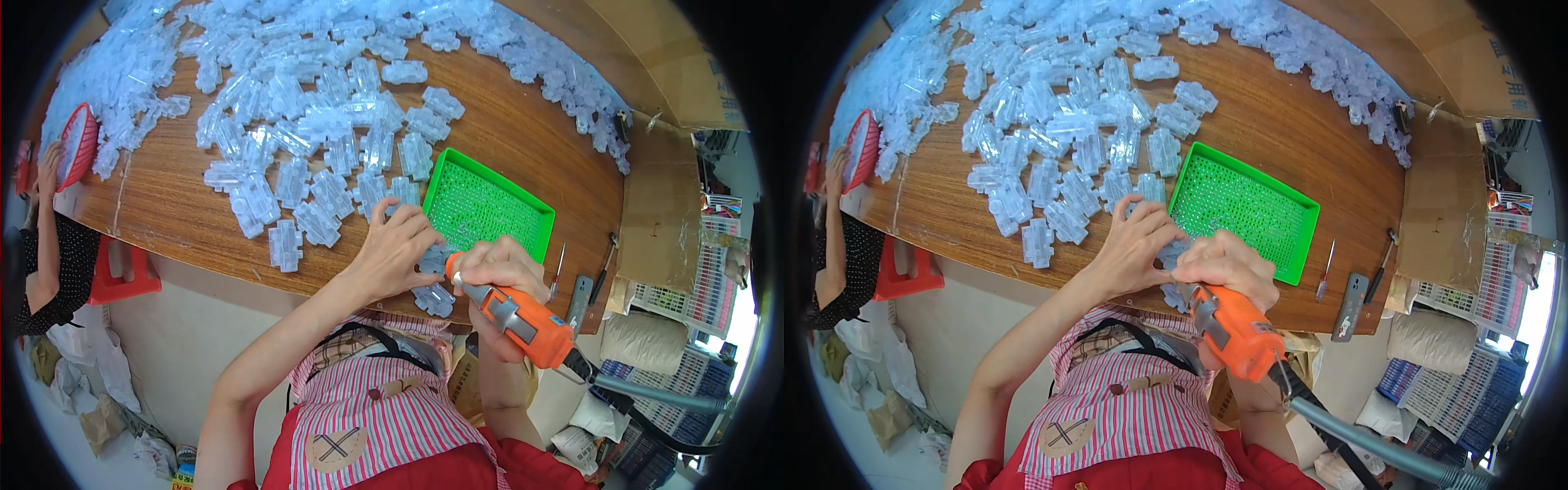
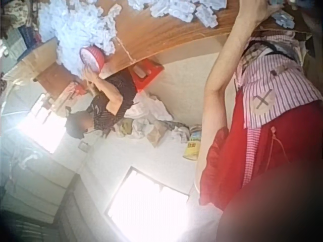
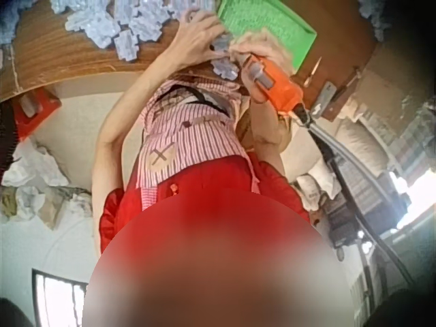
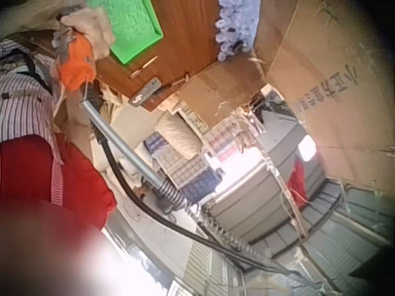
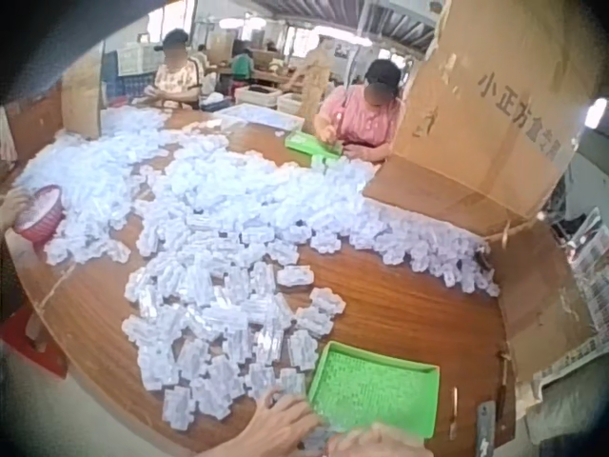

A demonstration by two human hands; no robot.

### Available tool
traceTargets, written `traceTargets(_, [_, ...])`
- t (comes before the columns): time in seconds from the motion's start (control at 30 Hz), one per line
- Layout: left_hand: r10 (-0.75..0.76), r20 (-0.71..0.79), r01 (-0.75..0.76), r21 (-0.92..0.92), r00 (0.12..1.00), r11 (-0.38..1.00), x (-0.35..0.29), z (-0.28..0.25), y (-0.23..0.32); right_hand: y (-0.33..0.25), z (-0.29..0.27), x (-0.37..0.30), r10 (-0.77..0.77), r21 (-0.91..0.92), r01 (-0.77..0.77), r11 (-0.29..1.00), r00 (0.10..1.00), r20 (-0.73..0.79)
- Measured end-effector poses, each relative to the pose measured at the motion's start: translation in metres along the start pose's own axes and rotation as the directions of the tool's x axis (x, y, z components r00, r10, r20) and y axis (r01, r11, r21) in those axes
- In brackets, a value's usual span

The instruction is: The person picks up a plastic part and a screw, then uses a pneumatic screwdriver to drive the screw into the part. They repeat this process for several parts before gathering the assembled pieces and placing them into a large paper bag.

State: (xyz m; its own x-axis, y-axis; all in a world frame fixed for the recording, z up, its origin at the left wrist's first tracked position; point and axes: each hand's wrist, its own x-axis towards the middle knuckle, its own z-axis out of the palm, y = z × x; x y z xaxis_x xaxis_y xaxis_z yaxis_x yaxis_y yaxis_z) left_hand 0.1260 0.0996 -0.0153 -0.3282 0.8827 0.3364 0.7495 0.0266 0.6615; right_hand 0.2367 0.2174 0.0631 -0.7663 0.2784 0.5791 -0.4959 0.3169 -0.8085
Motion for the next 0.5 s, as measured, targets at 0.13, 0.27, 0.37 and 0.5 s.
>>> traceTargets(0.13, [-0.005, -0.022, 0.005, 0.015, 1.0, 1.0, -0.007, -0.001, 0.007, -0.014, -0.006, 0.008, 0.064, 0.241, -0.025, 0.97, 0.986, -0.155])
traceTargets(0.27, [-0.059, -0.166, 0.067, 0.045, 0.984, 0.997, -0.031, -0.007, 0.025, -0.022, -0.038, 0.016, -0.003, 0.266, 0.083, 0.96, 0.957, -0.29])
traceTargets(0.37, [-0.117, -0.132, 0.133, 0.119, 0.984, 0.984, -0.056, -0.013, 0.031, -0.009, -0.059, 0.003, 0.039, 0.146, 0.011, 0.989, 0.941, -0.335])
traceTargets(0.5, [-0.212, -0.072, 0.221, 0.174, 0.975, 0.96, -0.054, -0.022, 0.027, 0.0, -0.065, -0.007, 0.102, 0.039, -0.095, 0.995, 0.909, -0.405])
